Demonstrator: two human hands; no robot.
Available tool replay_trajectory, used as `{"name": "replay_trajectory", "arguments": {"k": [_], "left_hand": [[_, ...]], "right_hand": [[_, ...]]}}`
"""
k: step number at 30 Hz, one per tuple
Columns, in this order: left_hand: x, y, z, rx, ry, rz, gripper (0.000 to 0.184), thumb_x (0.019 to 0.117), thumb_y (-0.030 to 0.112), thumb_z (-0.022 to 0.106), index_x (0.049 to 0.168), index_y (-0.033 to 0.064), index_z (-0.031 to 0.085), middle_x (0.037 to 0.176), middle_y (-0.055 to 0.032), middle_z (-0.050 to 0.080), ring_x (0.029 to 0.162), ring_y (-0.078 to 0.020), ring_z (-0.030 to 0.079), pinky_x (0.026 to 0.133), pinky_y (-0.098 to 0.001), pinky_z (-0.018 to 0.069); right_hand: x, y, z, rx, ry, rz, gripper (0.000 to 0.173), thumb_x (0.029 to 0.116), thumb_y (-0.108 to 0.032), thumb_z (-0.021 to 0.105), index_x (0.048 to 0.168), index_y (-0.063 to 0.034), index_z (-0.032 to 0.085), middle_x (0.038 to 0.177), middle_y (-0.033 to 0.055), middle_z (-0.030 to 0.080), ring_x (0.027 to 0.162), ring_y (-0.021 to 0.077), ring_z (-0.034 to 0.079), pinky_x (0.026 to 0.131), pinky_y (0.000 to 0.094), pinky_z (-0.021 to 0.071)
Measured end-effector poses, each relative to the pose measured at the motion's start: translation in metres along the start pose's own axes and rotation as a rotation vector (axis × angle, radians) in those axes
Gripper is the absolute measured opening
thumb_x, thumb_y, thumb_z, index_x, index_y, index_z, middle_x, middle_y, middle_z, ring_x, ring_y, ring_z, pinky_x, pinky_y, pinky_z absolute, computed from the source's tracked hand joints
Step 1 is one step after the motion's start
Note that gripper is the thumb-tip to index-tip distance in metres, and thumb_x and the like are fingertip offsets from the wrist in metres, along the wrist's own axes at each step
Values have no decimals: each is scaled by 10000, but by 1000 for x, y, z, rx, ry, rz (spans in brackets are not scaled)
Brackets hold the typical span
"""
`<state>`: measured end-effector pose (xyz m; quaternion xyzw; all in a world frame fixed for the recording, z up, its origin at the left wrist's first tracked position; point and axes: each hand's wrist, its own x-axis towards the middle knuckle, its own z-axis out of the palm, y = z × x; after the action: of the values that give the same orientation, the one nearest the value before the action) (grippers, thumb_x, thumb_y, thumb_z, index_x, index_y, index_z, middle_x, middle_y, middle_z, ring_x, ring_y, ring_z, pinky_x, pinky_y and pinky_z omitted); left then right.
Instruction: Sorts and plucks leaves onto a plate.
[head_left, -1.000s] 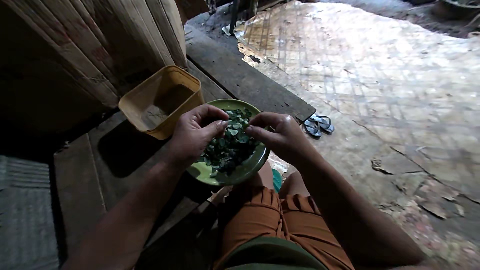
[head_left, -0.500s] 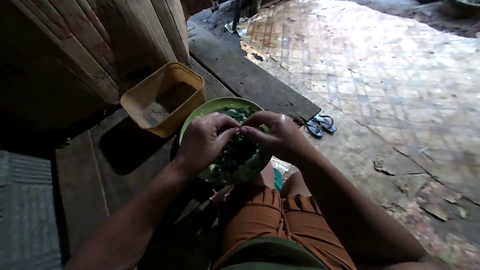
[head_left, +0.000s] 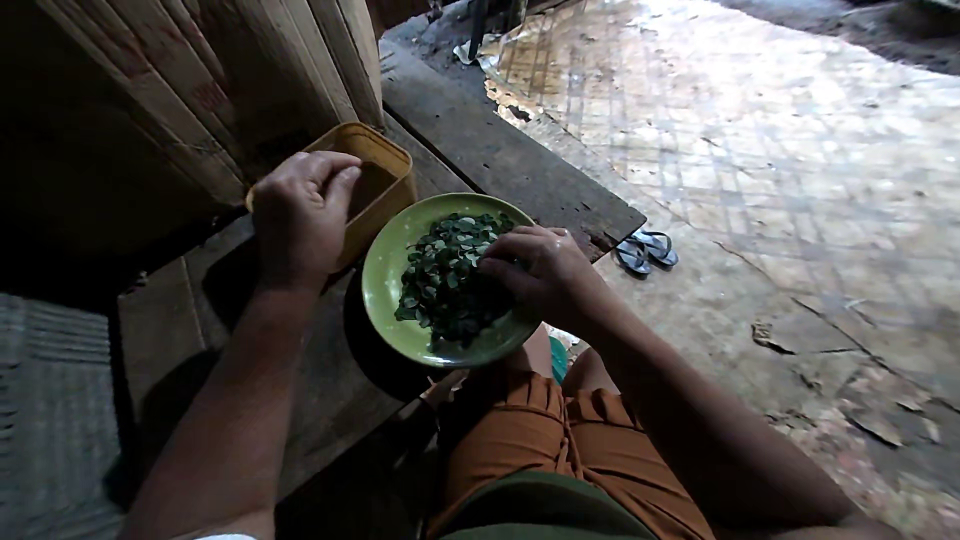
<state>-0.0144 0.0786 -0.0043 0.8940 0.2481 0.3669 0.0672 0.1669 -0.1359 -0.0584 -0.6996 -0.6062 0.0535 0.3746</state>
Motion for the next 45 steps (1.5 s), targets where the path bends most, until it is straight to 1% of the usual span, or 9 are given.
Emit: {"name": "replay_trajectory", "arguments": {"k": [4, 11, 15, 18, 23, 28, 35, 38, 45], "left_hand": [[-1, -15, 3, 87, -167, -66, 348, 1056, 207, 548, 1321, 15, 666, 1386, -229, 607, 1339, -444, 513, 1122, -595, 370], [-17, 32, 15, -117, -462, 126, 310, 998, 33, 552, 1263, 65, 709, 1248, -158, 684, 1198, -338, 631, 1023, -529, 496], [-24, 41, 24, -171, -691, 27, 393, 1077, 180, 489, 1442, 62, 575, 1412, -160, 606, 1326, -323, 559, 1116, -525, 421], [-28, 44, 29, -182, -774, 53, 504, 1040, 272, 596, 1500, 82, 518, 1445, -138, 585, 1371, -320, 515, 1145, -536, 389], [-32, 45, 36, -231, -677, 84, 333, 959, 72, 661, 1291, 61, 673, 1224, -151, 668, 1163, -295, 638, 993, -504, 516], [-29, 49, 30, -287, -470, 107, 219, 945, 19, 616, 1132, 42, 728, 1072, -141, 705, 1032, -241, 675, 916, -431, 542], [-22, 59, 10, -430, -379, 12, 322, 996, 174, 660, 1313, 117, 667, 1242, -30, 687, 1086, -40, 661, 942, -235, 553], [-20, 60, 7, -540, -416, -26, 372, 1023, 172, 607, 1391, 116, 611, 1353, -36, 649, 1114, -57, 672, 933, -240, 576], [-18, 60, -2, -568, -412, -24, 331, 1039, 105, 556, 1362, 93, 624, 1358, -37, 650, 1175, -75, 655, 1005, -251, 552]], "right_hand": [[-2, -2, 2, -44, -19, -63, 199, 985, -263, 651, 1107, -176, 782, 1049, -1, 732, 1066, 200, 654, 1011, 565, 414], [-9, 1, -7, -5, 38, -26, 268, 951, -229, 682, 1203, -174, 755, 1113, 28, 717, 1093, 231, 639, 985, 557, 432], [-16, 1, -12, 3, 62, 37, 248, 965, -228, 667, 1189, -172, 757, 1091, 34, 721, 1072, 234, 649, 987, 563, 441], [-20, 6, -12, 8, 75, 59, 242, 964, -220, 676, 1180, -146, 756, 1076, 46, 722, 1058, 234, 653, 986, 552, 450], [-28, 11, -10, 75, 127, 89, 228, 960, -164, 668, 1166, -126, 757, 1070, 43, 724, 1060, 210, 659, 987, 541, 456], [-40, 18, -11, 233, 287, 144, 215, 971, -117, 629, 1152, -56, 727, 1102, 55, 707, 989, 100, 671, 872, 295, 560], [-55, 29, -5, 526, 350, 219, 218, 970, -67, 588, 1152, -42, 705, 1046, 11, 721, 897, 63, 689, 830, 253, 591], [-62, 32, -3, 561, 371, 219, 215, 965, -55, 588, 1143, -41, 707, 1053, 3, 726, 931, 62, 692, 869, 256, 588], [-73, 31, -8, 637, 445, 235, 198, 955, -26, 604, 1119, -69, 707, 1028, -40, 733, 943, 39, 692, 877, 228, 581]]}}
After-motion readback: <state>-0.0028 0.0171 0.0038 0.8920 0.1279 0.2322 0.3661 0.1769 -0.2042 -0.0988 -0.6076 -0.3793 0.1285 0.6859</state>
